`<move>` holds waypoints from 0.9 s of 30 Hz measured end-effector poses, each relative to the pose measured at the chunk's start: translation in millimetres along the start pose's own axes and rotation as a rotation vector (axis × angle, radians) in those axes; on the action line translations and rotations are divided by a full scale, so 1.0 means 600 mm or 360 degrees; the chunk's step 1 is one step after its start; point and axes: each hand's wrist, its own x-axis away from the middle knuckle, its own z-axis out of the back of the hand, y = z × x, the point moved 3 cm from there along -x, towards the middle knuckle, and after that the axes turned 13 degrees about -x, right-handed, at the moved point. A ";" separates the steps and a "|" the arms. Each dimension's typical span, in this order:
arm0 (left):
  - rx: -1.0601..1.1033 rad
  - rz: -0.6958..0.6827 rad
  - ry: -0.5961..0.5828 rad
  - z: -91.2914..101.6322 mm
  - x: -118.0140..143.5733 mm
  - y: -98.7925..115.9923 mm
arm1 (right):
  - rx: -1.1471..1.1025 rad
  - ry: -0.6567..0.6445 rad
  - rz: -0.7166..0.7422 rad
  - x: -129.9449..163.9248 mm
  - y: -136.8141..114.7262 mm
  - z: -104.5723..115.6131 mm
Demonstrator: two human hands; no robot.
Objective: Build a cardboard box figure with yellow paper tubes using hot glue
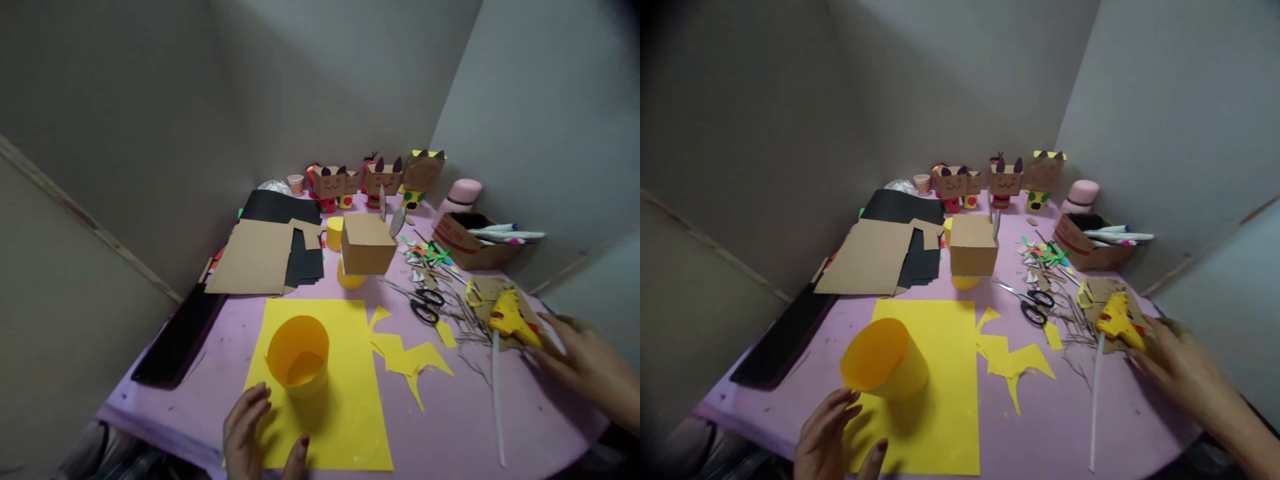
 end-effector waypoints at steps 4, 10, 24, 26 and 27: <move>0.0342 0.0300 -0.0062 -0.025 -0.017 0.015 | -0.0414 0.0256 -0.0011 0.039 -0.122 0.020; 0.0722 0.0535 -0.0037 -0.047 -0.058 0.044 | -0.1887 -0.0501 0.0001 0.077 -0.416 -0.066; 0.0472 0.0420 -0.0682 -0.044 -0.039 0.069 | -0.2424 -0.0757 0.0074 0.038 -0.570 -0.112; 0.0480 0.0297 -0.0656 -0.046 -0.036 0.086 | -0.2565 -0.0732 -0.0012 0.036 -0.567 -0.105; 0.0479 0.0266 -0.0661 -0.047 -0.035 0.092 | -0.2595 -0.0720 -0.0065 0.036 -0.563 -0.100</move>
